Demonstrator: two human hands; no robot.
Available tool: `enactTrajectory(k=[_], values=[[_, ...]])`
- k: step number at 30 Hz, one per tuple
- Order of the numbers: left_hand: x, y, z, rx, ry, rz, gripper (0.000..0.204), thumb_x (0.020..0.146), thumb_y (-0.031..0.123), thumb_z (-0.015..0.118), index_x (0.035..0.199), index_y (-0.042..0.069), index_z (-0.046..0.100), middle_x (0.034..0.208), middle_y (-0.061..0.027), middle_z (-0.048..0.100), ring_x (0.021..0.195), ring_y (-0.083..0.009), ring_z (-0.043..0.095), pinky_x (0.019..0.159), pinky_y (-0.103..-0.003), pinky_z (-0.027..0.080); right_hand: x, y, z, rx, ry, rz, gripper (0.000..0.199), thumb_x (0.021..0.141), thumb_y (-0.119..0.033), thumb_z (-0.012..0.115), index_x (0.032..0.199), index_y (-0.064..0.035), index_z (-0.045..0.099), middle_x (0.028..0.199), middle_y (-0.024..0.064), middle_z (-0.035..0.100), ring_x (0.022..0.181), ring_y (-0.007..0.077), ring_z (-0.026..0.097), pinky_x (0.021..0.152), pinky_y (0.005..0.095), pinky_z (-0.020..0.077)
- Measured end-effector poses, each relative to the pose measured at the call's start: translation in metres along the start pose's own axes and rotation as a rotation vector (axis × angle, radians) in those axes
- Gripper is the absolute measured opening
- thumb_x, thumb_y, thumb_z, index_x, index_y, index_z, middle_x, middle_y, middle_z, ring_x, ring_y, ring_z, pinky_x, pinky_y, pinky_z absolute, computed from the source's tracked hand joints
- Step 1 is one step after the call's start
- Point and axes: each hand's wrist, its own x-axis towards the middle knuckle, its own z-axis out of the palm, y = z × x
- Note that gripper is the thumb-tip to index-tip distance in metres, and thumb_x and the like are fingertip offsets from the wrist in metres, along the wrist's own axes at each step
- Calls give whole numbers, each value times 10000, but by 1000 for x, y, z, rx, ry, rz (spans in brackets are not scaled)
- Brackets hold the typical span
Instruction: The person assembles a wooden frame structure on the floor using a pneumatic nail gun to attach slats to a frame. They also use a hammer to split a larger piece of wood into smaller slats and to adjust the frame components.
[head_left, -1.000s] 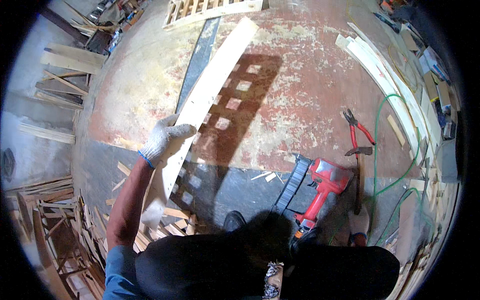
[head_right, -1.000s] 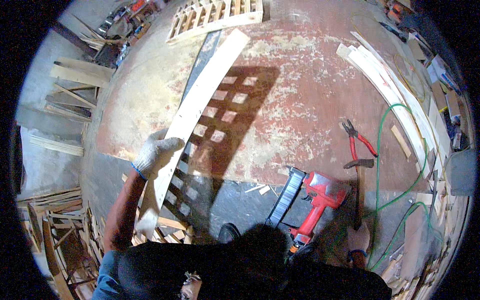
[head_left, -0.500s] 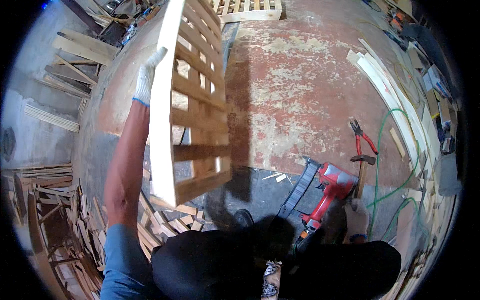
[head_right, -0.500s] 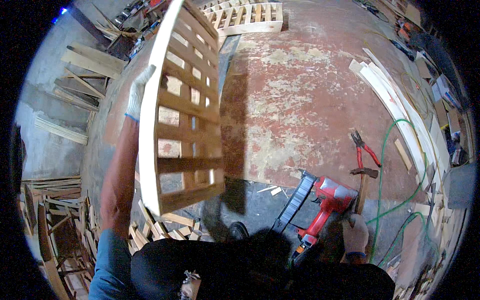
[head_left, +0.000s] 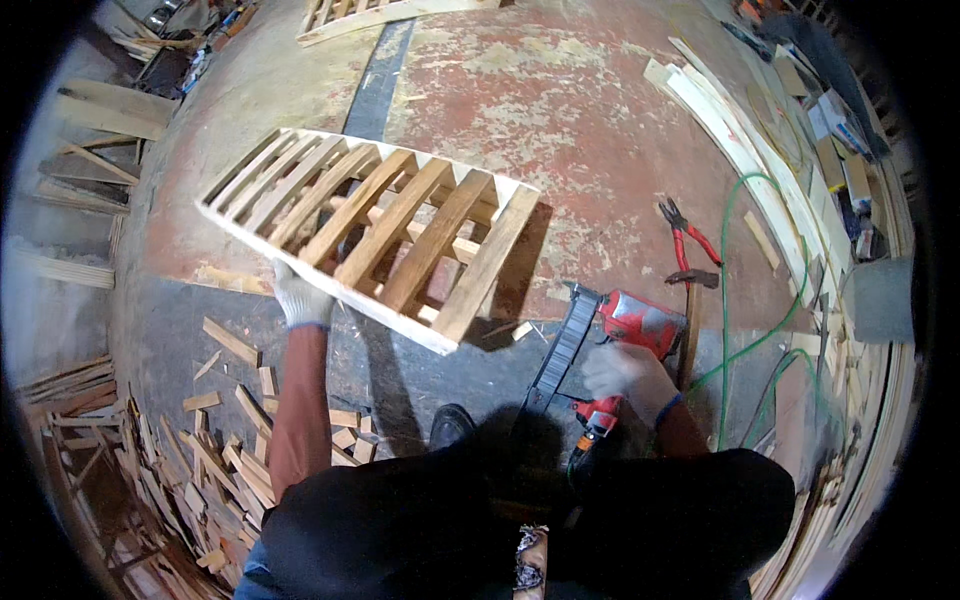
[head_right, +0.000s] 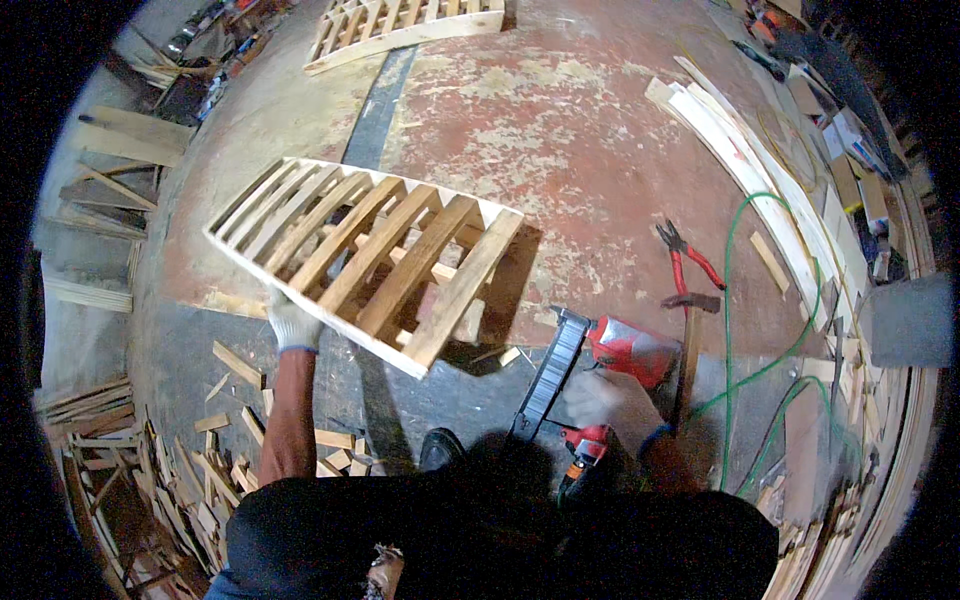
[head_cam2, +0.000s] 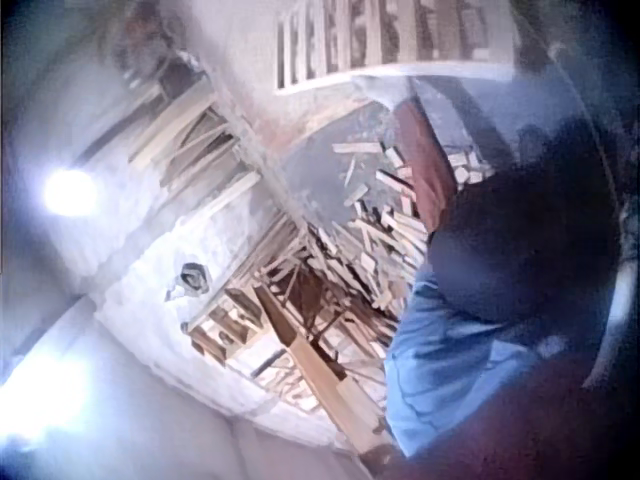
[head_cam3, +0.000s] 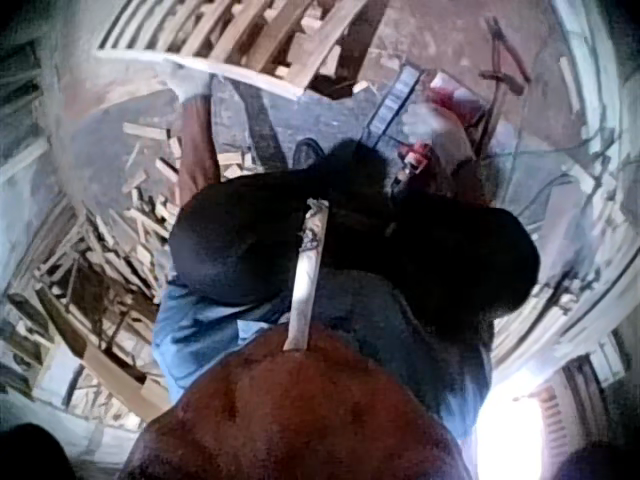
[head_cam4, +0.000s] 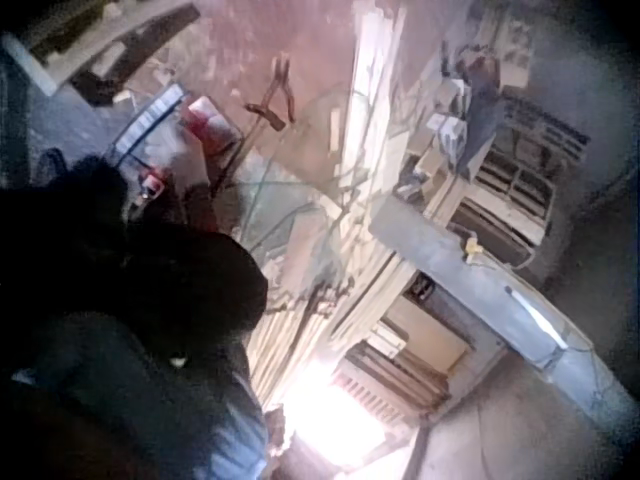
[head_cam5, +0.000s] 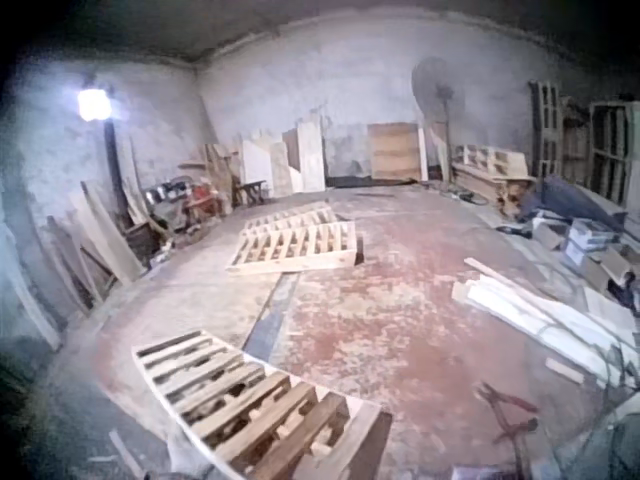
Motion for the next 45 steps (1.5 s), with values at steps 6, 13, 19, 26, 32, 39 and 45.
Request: enactTrajectory(k=[6, 13, 19, 26, 32, 39, 45], values=[[-80, -33, -52, 137, 43, -115, 718, 917, 315, 756, 1483, 15, 433, 1436, -214, 584, 1289, -289, 605, 1070, -438, 493, 68, 13, 49, -128, 230, 29, 292, 1071, -347, 476, 1005, -70, 540, 923, 77, 577, 824, 248, 590, 765, 414, 503], [-124, -39, -7, -377, 67, -355, 677, 1058, 536, 486, 1551, 78, 413, 1583, -192, 436, 1426, -389, 454, 1205, -550, 353, 105, 37, 62, -254, 247, -72, 505, 1071, -356, 498, 1483, -64, 489, 1460, 171, 580, 1305, 298, 595, 1081, 448, 484], [-111, -41, -22, -234, 172, -261, 674, 1052, 581, 469, 1508, 85, 462, 1509, -153, 520, 1369, -369, 511, 1147, -543, 416, 116, 57, 22, -374, 477, -81, 425, 1042, -362, 560, 1342, -63, 596, 1182, 59, 681, 1067, 189, 657, 894, 351, 533], [-60, 16, -48, 98, 443, -177, 708, 973, 600, 623, 1468, 106, 512, 1335, -146, 625, 1226, -376, 605, 1050, -536, 489, 114, 37, 76, -457, 567, -241, 361, 1027, -293, 614, 1233, -2, 671, 1145, 50, 701, 1047, 147, 638, 926, 308, 498], [-23, 7, -88, 60, 292, -258, 572, 994, 494, 629, 1409, 102, 584, 1326, -143, 650, 1176, -381, 644, 1011, -569, 533, 132, 32, 68, -503, 584, -349, 363, 1022, -298, 613, 1239, -11, 660, 1102, 54, 702, 1006, 167, 672, 888, 320, 527], [-51, 6, -51, 138, 257, -213, 539, 990, 390, 670, 1414, 71, 573, 1321, -122, 655, 1210, -335, 635, 1006, -530, 547, 117, 29, 89, -604, 767, -458, 362, 962, -301, 651, 1139, 8, 719, 989, 49, 707, 911, 162, 657, 840, 323, 512], [-108, -7, -24, 145, 272, -341, 501, 1014, 408, 637, 1373, 64, 581, 1261, -112, 677, 1031, -284, 687, 788, -441, 594, 62, 11, 38, -702, 868, -436, 269, 981, -274, 630, 1021, -25, 724, 904, 9, 669, 792, 126, 626, 683, 296, 494]])
